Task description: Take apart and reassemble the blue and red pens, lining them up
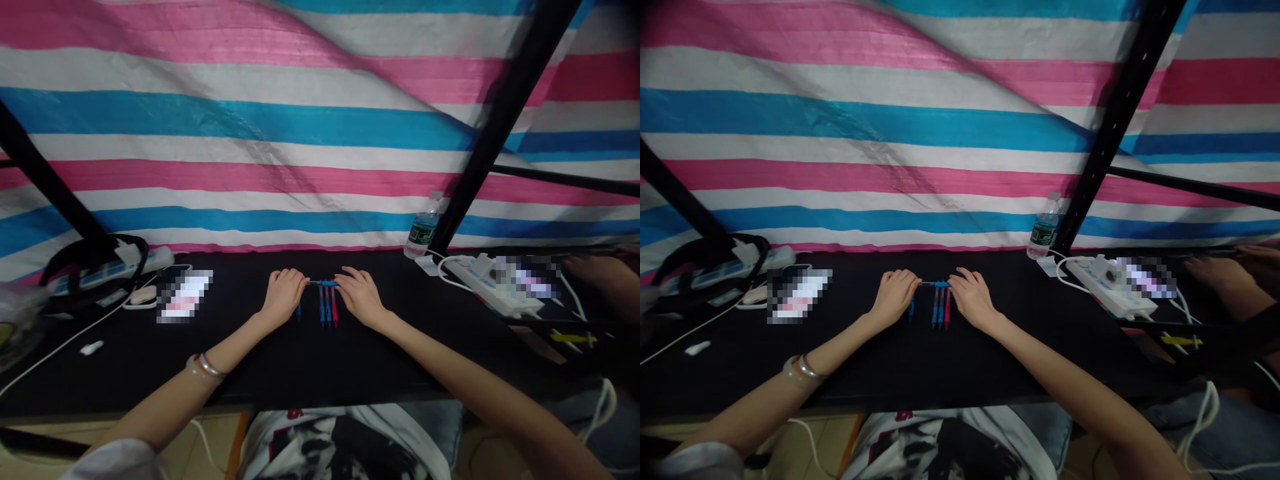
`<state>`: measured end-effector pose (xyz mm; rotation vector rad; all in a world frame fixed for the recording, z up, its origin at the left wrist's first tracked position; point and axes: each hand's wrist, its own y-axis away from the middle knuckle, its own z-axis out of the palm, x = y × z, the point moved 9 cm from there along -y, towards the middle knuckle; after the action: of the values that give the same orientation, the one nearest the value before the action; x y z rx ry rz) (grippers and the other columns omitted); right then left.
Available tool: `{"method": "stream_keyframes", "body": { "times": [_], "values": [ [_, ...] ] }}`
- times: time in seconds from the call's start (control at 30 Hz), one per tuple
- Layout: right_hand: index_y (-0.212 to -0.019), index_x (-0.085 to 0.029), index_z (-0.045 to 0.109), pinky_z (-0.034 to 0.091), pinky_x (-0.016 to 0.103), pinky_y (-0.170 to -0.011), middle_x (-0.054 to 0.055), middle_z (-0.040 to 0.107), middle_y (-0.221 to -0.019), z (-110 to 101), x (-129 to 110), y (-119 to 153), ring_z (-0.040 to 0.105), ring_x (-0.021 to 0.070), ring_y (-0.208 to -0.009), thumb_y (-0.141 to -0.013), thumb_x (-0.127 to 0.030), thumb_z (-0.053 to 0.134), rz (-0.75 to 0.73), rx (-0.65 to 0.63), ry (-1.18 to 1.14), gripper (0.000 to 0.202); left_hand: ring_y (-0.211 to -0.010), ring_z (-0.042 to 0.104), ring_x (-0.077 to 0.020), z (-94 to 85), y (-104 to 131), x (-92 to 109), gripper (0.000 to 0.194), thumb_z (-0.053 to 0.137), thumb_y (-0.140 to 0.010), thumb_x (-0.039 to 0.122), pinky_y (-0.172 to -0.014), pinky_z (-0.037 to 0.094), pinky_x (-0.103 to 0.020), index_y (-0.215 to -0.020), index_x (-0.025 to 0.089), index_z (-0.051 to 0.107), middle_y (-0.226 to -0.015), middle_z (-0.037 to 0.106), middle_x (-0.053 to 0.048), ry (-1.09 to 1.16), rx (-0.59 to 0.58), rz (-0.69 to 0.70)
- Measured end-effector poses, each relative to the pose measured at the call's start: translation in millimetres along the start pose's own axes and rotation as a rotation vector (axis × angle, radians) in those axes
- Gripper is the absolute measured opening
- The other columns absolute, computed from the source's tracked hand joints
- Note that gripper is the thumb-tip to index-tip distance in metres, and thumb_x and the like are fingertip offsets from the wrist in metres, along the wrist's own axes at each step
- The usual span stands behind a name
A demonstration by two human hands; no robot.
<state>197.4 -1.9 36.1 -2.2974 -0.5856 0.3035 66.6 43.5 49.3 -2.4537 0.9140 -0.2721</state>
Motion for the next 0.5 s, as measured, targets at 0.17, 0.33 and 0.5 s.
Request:
{"method": "stream_keyframes", "body": {
  "times": [0.17, 0.33, 0.5],
  "values": [
    [-0.104, -0.016, 0.061, 0.035, 0.038, -0.085, 0.009, 0.066, -0.107, 1.5, 0.5, 2.1, 0.049, 0.0236, -0.112, -0.090, -0.018, 0.040, -0.001, 0.019, 0.029, 0.025, -0.078, 0.051, -0.0199, 2.4, -0.2, 2.6, 0.039, 0.025, -0.094, 0.033, -0.076, 0.029, -0.036, -0.079, 0.017, 0.057, -0.081, 0.059, -0.007, -0.039, -0.021, 0.020],
    [-0.104, -0.015, 0.061, 0.034, 0.038, -0.084, 0.008, 0.066, -0.105, 3.4, 0.7, 3.9, 0.050, 0.0236, -0.108, -0.089, -0.017, 0.042, -0.009, 0.033, 0.050, 0.025, -0.076, 0.051, -0.0190, 4.5, -0.2, 5.1, 0.040, 0.023, -0.095, 0.032, -0.075, 0.030, -0.035, -0.079, 0.017, 0.056, -0.079, 0.059, -0.006, -0.099, -0.043, 0.038],
    [-0.106, -0.015, 0.061, 0.036, 0.038, -0.082, 0.009, 0.066, -0.103, 3.9, 0.5, 4.2, 0.053, 0.0228, -0.101, -0.089, -0.015, 0.041, -0.017, 0.028, 0.037, 0.026, -0.075, 0.052, -0.0188, 5.8, 0.2, 4.4, 0.040, 0.024, -0.095, 0.032, -0.074, 0.030, -0.034, -0.078, 0.016, 0.056, -0.077, 0.059, -0.005, -0.061, -0.057, 0.027]
  ]
}}
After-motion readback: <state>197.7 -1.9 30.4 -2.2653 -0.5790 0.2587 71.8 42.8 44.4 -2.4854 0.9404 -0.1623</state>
